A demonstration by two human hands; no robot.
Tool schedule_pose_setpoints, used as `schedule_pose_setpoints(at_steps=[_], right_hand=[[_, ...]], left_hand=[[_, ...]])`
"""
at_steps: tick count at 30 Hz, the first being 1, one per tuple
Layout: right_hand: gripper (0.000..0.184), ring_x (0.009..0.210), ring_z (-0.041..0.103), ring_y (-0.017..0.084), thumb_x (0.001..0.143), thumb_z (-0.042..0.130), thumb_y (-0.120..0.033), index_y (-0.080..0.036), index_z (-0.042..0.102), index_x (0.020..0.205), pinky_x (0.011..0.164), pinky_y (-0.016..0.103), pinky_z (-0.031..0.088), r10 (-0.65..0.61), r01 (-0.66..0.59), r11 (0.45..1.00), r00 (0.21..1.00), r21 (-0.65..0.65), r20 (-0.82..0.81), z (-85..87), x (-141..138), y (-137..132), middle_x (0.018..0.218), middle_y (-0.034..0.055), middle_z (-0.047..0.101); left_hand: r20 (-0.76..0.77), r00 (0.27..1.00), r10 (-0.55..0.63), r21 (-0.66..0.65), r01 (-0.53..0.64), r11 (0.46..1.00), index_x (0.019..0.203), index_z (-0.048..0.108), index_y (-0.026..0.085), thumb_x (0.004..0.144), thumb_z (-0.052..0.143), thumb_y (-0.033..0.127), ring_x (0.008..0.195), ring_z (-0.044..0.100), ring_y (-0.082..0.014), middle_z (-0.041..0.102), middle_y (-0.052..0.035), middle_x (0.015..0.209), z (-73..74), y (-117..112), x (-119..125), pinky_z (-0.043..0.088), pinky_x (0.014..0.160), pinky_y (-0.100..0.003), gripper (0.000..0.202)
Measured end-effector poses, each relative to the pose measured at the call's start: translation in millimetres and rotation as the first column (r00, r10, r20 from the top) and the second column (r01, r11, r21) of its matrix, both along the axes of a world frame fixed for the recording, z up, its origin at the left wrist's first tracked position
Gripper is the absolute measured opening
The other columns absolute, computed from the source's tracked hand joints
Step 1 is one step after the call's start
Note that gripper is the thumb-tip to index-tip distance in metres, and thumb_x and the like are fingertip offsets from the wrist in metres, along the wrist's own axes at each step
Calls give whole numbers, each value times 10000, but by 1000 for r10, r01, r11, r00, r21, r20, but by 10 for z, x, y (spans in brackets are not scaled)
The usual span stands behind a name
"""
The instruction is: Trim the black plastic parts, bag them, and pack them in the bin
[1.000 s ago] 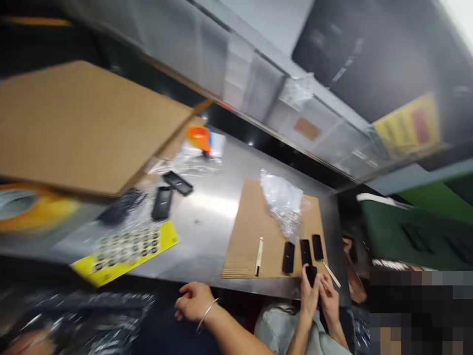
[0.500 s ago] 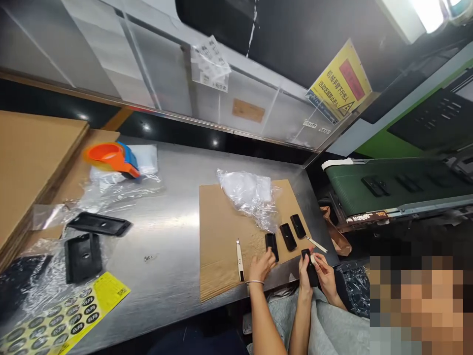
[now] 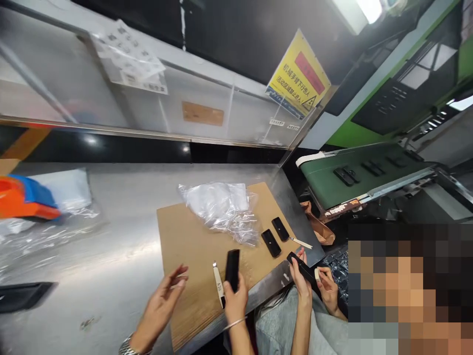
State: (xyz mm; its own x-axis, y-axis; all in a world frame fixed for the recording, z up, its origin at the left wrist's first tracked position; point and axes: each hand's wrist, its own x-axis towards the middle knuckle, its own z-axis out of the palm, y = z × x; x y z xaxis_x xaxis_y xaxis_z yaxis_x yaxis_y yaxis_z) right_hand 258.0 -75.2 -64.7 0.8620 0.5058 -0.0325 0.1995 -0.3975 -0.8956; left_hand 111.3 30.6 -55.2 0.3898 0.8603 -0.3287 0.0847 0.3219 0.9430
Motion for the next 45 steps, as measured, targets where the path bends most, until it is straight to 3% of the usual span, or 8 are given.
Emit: schedule_pose_setpoints(at_steps=[3,7,20,24,27,33,38,45], right_hand=[[452,866,606,217,706,619,-408,-162,550,1079,720,328,511,195,-173,973,970,153,-145,100,-286,-63,964,79,631],[506,1083,500,226,765,578,-314,-205,419,1233,898,369,428,371,-311,914,900,262,-229,360,-450,-136,1180,100,519],[523,1172,407,259,790,483,-431,-215,380,1255,962,430,365,518,-494,841,853,221,-66,447,-263,-241,1253,104,443],[501,1139,438,249,801,487,-382,-198,377,1254,923,426,404,528,-528,838,848,136,43,556,-231,-199,1208,125,465],[516,1067,476,244,785,532,-331,-186,378,1256,868,423,440,495,-510,860,840,11,223,693,-245,-186,1125,130,487],[667,996,480,262,730,589,-439,-132,354,1274,778,404,479,457,-487,872,778,-44,431,984,-392,-144,1070,152,440],[690,963,484,258,738,588,-428,-123,312,1293,737,398,491,415,-453,891,780,-36,468,1074,-434,-90,1058,161,446],[669,955,491,261,738,565,-470,-112,347,1260,730,397,491,371,-410,912,793,-28,483,1085,-418,-97,1024,160,472]], left_hand=[[169,957,-237,-67,251,966,1244,384,204,720,548,465,1121,454,-235,463,-107,1261,201,-127,399,349,960,-387,608],[359,822,-442,-17,479,878,1291,334,226,718,598,377,1170,408,-245,443,-103,1289,554,-139,454,316,985,-385,649],[410,740,-533,215,490,845,1172,493,253,653,676,177,1133,419,-261,500,-97,1208,895,-113,243,292,980,-423,555],[489,767,-415,17,468,884,1162,518,230,644,686,174,1147,411,-273,494,-109,1224,913,-107,228,268,997,-413,547],[667,728,-159,-222,398,890,1213,463,256,660,681,274,1119,443,-264,491,-94,1232,870,-111,252,328,958,-404,595],[781,525,339,-583,417,697,1230,431,268,834,398,438,1072,498,-176,504,-52,1222,774,-140,354,333,967,-341,432],[779,454,432,-623,486,614,1249,403,261,861,299,459,1086,487,-146,493,-40,1239,781,-151,396,267,1013,-314,448],[732,483,481,-681,504,531,1252,396,246,877,232,457,1034,519,-134,524,-36,1202,827,-169,431,300,985,-309,460]])
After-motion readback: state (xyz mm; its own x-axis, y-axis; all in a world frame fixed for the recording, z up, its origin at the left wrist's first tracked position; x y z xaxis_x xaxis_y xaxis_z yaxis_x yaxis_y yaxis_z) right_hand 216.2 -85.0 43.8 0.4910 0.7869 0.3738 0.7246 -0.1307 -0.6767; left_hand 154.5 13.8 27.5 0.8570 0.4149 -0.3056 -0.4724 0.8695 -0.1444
